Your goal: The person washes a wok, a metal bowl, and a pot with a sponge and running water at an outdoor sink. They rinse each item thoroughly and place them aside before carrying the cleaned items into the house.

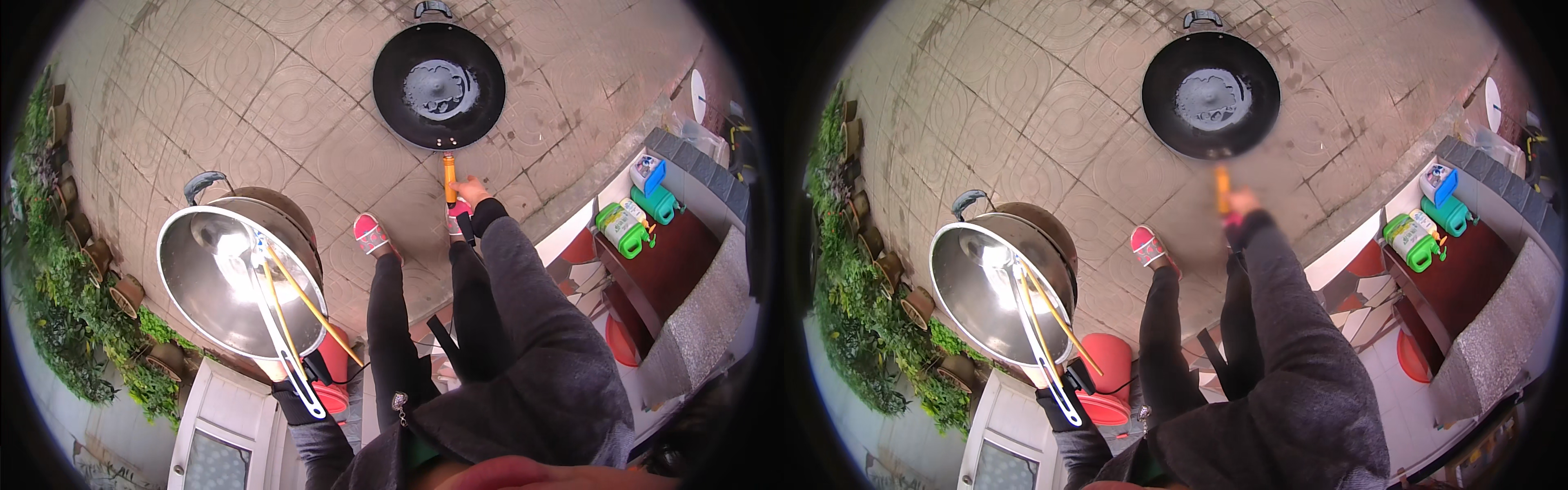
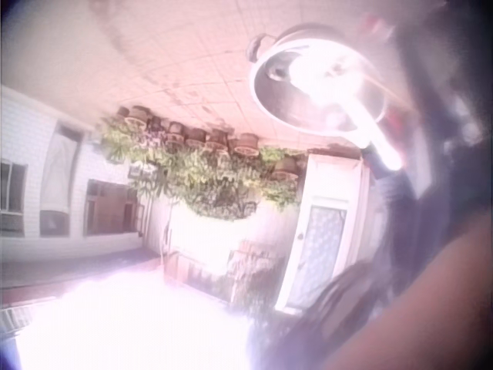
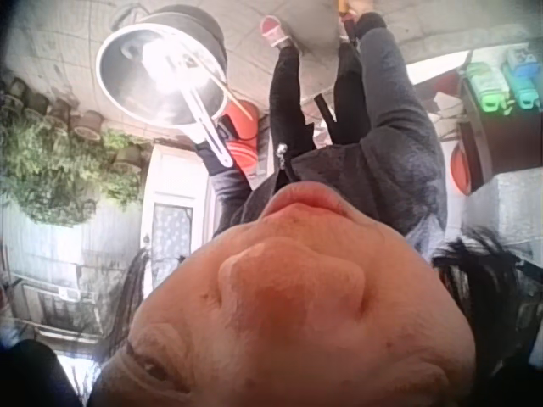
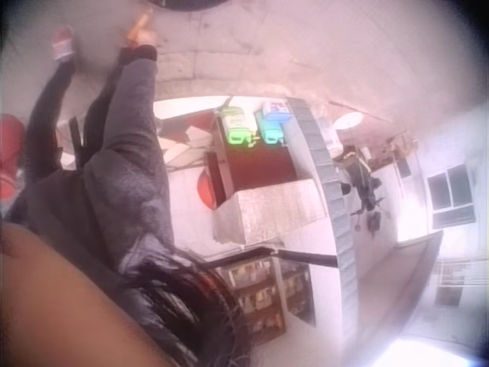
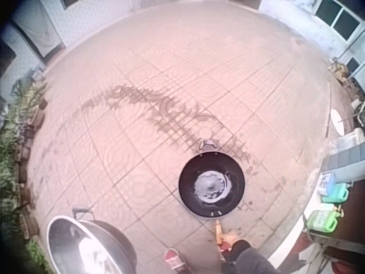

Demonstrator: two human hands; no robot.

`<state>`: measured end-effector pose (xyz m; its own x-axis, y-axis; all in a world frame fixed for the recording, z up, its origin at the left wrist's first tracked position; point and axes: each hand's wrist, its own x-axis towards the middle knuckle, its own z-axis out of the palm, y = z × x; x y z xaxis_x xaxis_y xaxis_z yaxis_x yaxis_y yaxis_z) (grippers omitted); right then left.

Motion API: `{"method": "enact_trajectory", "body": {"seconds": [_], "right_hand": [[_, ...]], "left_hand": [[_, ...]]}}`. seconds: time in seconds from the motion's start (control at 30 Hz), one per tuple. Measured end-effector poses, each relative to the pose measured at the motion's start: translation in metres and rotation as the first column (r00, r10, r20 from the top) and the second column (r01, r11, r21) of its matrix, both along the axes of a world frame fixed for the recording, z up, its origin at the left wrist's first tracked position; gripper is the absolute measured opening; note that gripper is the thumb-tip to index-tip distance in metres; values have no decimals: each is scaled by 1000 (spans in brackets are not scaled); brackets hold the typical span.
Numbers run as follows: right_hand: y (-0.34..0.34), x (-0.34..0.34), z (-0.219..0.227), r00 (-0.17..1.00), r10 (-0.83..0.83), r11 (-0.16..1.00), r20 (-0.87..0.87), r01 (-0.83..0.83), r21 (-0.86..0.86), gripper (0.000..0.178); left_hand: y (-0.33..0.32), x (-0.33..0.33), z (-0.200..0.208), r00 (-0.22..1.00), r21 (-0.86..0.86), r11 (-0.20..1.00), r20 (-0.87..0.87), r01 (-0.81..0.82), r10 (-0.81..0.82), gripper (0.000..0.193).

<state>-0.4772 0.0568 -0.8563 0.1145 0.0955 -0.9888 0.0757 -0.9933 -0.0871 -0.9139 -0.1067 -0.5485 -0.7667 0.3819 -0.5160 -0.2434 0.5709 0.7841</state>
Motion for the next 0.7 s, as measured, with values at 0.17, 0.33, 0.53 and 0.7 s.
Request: {"method": "enact_trajectory", "body": {"seconds": [0.17,0.33,0.53,0.7], "right_hand": [[-17,-7,-63,999,22,1000,-36,-22,5,62],[-17,-10,-64,988,86,995,-126,-80,51,34],[37,-20,56,711,-332,908,-620,418,-6,30],[94,-30,87,634,-455,831,-626,554,-43,30]], "left_hand": [[9,5,-5,999,9,999,0,-36,36,24],[16,11,2,999,29,998,11,-51,51,24],[30,19,25,996,82,994,61,-77,72,24],[41,25,41,990,157,982,109,-106,89,25]]}}
